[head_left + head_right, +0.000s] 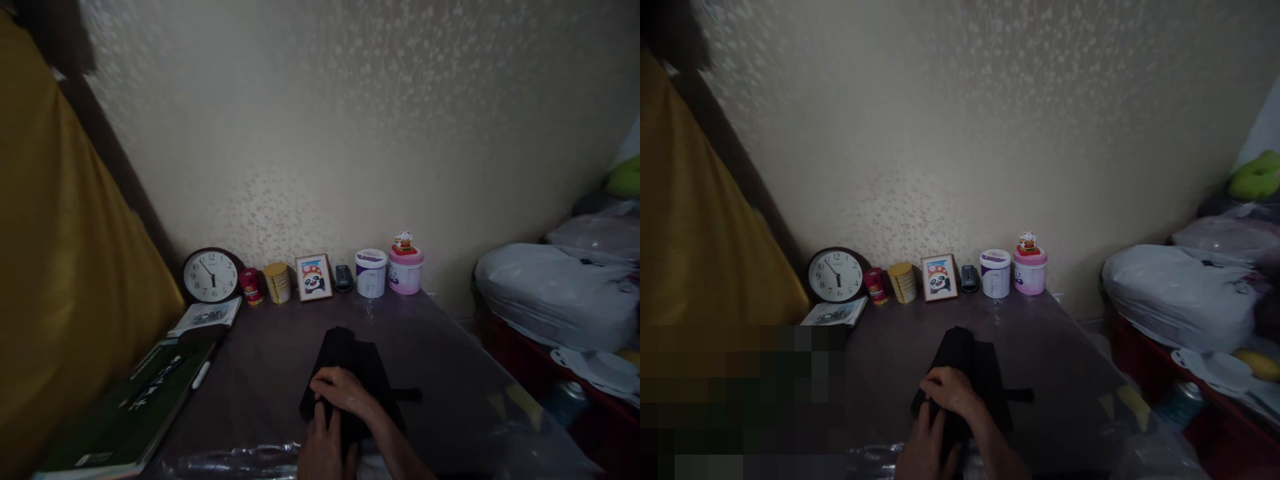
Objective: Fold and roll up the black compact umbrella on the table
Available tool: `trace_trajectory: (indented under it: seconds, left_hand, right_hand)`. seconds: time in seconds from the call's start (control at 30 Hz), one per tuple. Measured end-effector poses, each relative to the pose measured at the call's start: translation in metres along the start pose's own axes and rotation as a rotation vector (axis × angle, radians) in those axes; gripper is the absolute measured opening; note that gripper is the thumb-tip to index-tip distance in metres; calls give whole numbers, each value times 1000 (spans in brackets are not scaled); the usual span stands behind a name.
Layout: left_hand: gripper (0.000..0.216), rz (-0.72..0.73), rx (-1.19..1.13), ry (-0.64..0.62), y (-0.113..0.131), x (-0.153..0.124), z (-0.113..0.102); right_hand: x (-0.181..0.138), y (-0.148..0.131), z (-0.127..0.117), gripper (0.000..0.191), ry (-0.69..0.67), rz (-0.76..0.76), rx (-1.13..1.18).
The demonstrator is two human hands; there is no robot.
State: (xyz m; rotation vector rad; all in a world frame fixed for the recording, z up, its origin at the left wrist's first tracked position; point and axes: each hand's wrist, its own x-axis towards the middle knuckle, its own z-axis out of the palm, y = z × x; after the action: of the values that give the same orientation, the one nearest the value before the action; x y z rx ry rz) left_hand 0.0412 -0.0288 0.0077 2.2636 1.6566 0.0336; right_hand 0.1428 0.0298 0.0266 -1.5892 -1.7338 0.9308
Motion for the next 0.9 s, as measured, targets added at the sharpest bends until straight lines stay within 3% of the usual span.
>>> trace_trajectory:
  seconds: [0.13,0.37,0.47,0.6,0.73,0.9]
  left_hand:
    - [55,53,46,82,4,2,1]
    - [49,54,60,100,-2,9,5]
    - [53,45,62,132,-6,13,10]
    - [62,43,54,147,-9,18,19]
    - [63,8,38,142,-9,23,26]
    - [67,-32,0,129,-8,28,29]
  right_hand:
    - [0,1,-1,24,-14,-22,-30]
    - [-3,3,0,22,-17,-123,31]
    - [-13,7,-3,25,148,-203,121]
    - [-26,24,-8,26,370,-272,-3]
    - [-20,48,-9,27,322,-336,-142]
    - [24,68,-21,32,243,-358,-280]
